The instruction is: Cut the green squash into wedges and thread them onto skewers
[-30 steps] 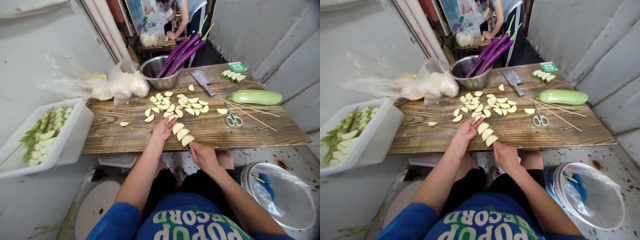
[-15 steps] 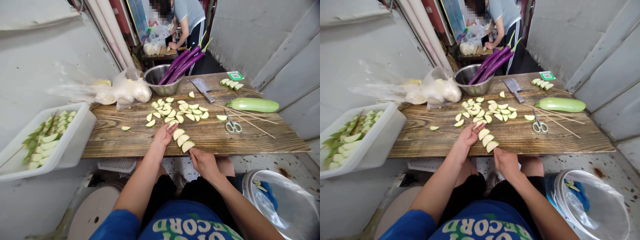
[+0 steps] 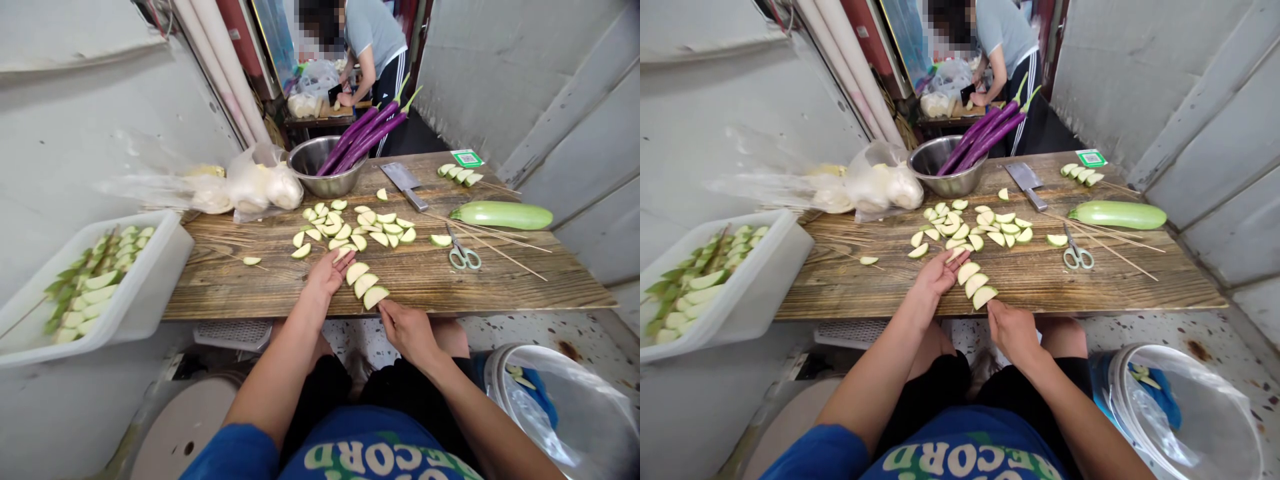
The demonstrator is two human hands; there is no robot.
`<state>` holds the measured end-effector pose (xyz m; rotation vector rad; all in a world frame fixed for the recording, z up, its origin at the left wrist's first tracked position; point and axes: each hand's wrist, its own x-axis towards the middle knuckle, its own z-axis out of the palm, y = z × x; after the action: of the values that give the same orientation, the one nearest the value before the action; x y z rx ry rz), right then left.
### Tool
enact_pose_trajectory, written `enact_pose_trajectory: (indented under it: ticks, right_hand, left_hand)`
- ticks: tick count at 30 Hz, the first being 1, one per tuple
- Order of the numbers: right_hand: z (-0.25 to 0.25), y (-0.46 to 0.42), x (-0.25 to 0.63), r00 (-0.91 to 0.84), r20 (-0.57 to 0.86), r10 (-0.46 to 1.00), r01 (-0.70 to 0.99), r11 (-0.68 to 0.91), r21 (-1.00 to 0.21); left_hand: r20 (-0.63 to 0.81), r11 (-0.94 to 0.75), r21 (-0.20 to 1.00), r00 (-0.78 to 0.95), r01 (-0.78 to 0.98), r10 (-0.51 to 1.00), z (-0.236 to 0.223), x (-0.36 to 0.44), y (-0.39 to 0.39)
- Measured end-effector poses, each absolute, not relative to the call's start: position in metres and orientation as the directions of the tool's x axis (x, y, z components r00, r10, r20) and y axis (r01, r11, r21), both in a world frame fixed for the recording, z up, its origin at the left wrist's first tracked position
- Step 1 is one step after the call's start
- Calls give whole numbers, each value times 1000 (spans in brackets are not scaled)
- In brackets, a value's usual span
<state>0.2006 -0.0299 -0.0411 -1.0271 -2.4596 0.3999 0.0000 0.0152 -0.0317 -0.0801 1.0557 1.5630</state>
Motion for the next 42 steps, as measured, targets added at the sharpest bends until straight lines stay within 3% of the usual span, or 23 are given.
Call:
enact_pose_trajectory:
  ticks: [32,42]
  right_hand:
    - [-40,-26,202,-642,246,726,567,666,-485]
    - [-40,-26,203,-632,278,723,579,679,-451]
  left_hand:
    - [-546,61,587,-339,-807,767,-31,3,13]
    - [-565,60,569,-337,-820,753,-29,3,13]
